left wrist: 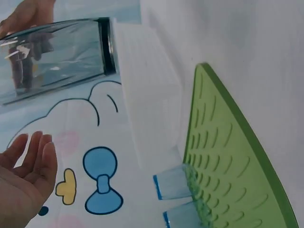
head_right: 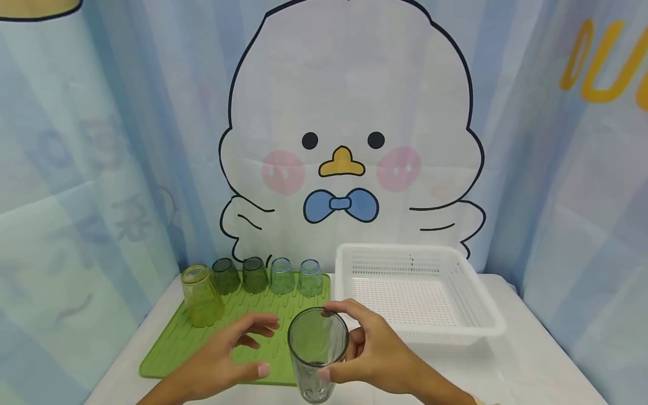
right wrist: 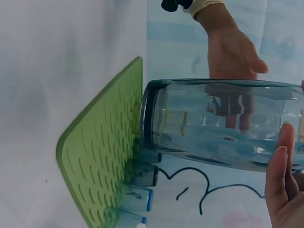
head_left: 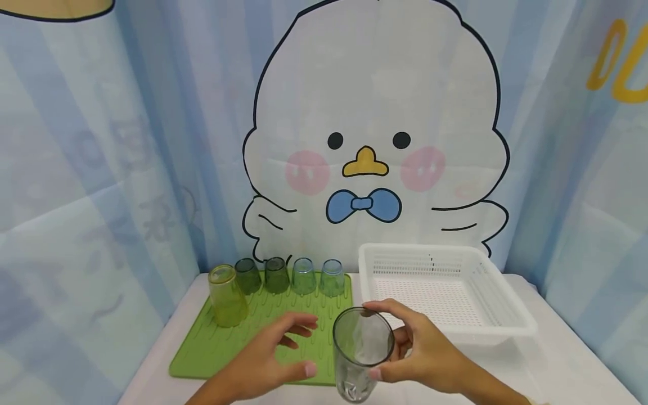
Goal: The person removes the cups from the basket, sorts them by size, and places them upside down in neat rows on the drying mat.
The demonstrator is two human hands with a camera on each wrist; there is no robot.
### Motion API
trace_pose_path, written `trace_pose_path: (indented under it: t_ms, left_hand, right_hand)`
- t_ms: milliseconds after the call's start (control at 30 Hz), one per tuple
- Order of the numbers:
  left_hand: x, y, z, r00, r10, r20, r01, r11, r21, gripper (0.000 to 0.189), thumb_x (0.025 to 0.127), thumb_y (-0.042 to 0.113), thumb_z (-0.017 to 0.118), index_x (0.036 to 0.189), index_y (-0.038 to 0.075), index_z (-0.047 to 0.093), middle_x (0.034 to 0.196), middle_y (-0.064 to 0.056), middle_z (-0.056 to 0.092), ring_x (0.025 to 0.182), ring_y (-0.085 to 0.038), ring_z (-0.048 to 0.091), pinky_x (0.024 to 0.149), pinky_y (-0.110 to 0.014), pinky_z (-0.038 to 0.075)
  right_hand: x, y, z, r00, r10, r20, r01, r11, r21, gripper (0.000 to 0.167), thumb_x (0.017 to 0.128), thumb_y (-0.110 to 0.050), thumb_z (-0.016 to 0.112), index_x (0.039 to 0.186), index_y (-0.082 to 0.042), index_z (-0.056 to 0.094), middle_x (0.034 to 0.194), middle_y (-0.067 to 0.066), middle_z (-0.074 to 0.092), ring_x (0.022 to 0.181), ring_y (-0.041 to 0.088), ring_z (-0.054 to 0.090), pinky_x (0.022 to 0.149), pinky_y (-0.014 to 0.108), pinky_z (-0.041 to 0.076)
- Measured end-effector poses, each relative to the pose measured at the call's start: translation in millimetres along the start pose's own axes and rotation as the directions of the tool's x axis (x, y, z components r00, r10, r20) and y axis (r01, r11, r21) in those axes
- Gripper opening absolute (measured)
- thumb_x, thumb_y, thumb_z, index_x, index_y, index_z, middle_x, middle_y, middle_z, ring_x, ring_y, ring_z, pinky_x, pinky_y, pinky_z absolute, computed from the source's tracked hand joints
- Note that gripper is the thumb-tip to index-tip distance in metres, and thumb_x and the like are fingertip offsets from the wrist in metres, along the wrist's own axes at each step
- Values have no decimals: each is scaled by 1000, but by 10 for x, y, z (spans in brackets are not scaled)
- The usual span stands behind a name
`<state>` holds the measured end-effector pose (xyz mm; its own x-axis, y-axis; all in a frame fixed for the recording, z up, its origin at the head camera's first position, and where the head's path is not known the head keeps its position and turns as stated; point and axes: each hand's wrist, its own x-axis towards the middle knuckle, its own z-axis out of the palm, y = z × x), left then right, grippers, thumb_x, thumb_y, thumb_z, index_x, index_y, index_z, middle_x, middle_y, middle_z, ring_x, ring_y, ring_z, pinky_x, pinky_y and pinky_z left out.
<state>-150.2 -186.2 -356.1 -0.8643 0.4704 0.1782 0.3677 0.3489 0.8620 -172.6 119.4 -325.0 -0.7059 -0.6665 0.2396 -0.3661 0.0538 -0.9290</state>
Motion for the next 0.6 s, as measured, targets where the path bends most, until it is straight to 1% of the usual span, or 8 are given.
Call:
trace_pose_path:
  t_ms: [33, 133, 200, 233, 300, 367, 467, 600]
  left_hand:
    - [5, 15, 29, 1000, -6, 7, 6, 1000, -4, 56, 94, 29, 73, 143, 20, 49, 136, 0, 57, 119, -13, 58, 94, -32, 52]
    - [29, 51, 111, 999, -18, 37, 19, 999, -34, 66, 91, 34, 76, 148, 24, 43, 140, 4, 55, 125, -13, 55, 99, -32, 49]
    - [49, 66, 161, 998, 2, 57, 1, 999, -44, 72, 89, 36, 78, 150, 24, 40, 141, 4, 54, 126, -14, 54, 100, -34, 49]
    - [56, 71, 182, 998, 15, 64, -12, 999, -42, 75, 88, 37, 79, 150, 24, 39, 140, 4, 55, 126, -14, 54, 100, -34, 48]
    - [69, 80, 220, 997, 35, 70, -33, 999, -38, 78, 86, 38, 80, 151, 23, 39, 140, 5, 55, 125, -12, 54, 100, -34, 48]
    - [75, 91, 251, 997, 42, 63, -41, 999, -23, 81, 84, 38, 82, 151, 23, 39, 139, 6, 55, 122, -11, 55, 99, -35, 49]
    - [83, 106, 290, 999, 21, 39, -21, 1000, -7, 82, 83, 38, 83, 150, 22, 40, 137, 7, 55, 119, -9, 55, 97, -33, 49]
    - [94, 125, 317, 1000, -18, 10, 18, 1000, 0, 80, 81, 35, 85, 147, 19, 43, 134, 6, 57, 115, -8, 56, 93, -31, 49]
  right_hand:
    - [6, 16, 28, 1000, -1, 10, 1, 1000, 11, 75, 78, -1, 81, 144, -4, 45, 100, 13, 70, 59, 4, 63, 53, 35, 57]
    - [20, 58, 95, 1000, 1, 26, -2, 999, 35, 75, 79, -2, 81, 144, -4, 45, 102, 16, 68, 59, 3, 63, 53, 35, 58]
    - [25, 85, 128, 999, 10, 32, -11, 998, 54, 75, 80, -3, 82, 145, -4, 45, 105, 19, 66, 59, 4, 64, 54, 36, 58]
    - [27, 98, 142, 999, 12, 36, -14, 998, 60, 75, 80, -4, 82, 145, -5, 45, 103, 19, 67, 59, 4, 64, 54, 35, 58]
    - [33, 124, 168, 999, 6, 45, -10, 997, 76, 75, 80, -3, 82, 145, -4, 45, 106, 19, 65, 60, 4, 65, 55, 35, 58]
    - [41, 150, 189, 999, -17, 49, 12, 996, 87, 75, 80, -3, 82, 145, -4, 44, 113, 19, 61, 61, 4, 65, 55, 35, 58]
    - [52, 182, 208, 998, -50, 48, 45, 993, 105, 76, 80, -2, 83, 145, 1, 44, 125, 16, 52, 63, 3, 65, 55, 35, 58]
    - [57, 227, 205, 997, -49, 66, 39, 989, 143, 77, 80, -3, 82, 147, 1, 43, 133, 13, 51, 65, 4, 66, 57, 36, 59]
